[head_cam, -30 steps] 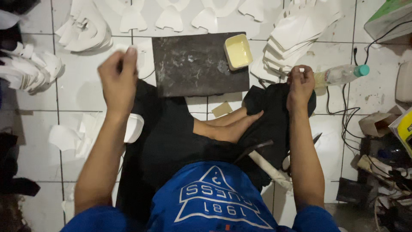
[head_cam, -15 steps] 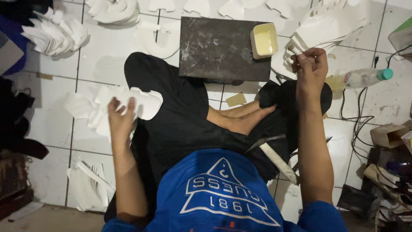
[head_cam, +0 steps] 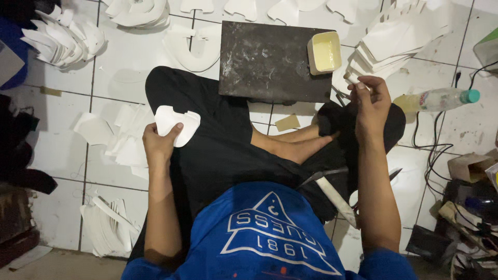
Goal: The person sits on the floor and applies glue to the edges of white plastic parts using a brush. They pick up parts from a pile, apply the adhesive, and place them on a dark board or back into the pile.
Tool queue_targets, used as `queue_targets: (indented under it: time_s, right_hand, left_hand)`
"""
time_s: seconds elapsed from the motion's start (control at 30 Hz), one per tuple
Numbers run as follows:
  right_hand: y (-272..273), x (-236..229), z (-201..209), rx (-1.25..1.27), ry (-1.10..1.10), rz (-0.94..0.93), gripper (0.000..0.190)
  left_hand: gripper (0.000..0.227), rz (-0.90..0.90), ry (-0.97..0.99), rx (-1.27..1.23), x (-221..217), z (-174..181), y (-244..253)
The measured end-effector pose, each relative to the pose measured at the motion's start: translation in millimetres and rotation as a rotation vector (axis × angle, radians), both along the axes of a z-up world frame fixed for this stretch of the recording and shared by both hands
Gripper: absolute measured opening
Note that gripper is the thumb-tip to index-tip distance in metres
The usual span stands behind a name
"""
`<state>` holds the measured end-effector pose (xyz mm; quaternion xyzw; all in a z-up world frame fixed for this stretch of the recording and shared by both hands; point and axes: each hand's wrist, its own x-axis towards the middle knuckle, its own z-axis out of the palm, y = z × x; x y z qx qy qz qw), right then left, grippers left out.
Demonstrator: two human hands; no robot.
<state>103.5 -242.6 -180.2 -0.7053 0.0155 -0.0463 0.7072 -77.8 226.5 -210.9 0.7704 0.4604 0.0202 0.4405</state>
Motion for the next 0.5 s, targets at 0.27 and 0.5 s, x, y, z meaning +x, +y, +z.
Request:
queue_targets:
  time_s: [0.27, 0.5]
  right_hand:
    - [1.9, 1.7, 5.5, 0.033, 0.038, -0.046, 0.019]
    - [5.5, 13.4, 14.8, -0.024, -0.007, -0.039, 0.023]
  left_hand:
    - [0.044, -0.113, -0.065, -0.182, 19.8, 48.0, -18.8]
    - [0.048, -0.235, 0.007, -0.121, 16.4, 33.9, -1.8]
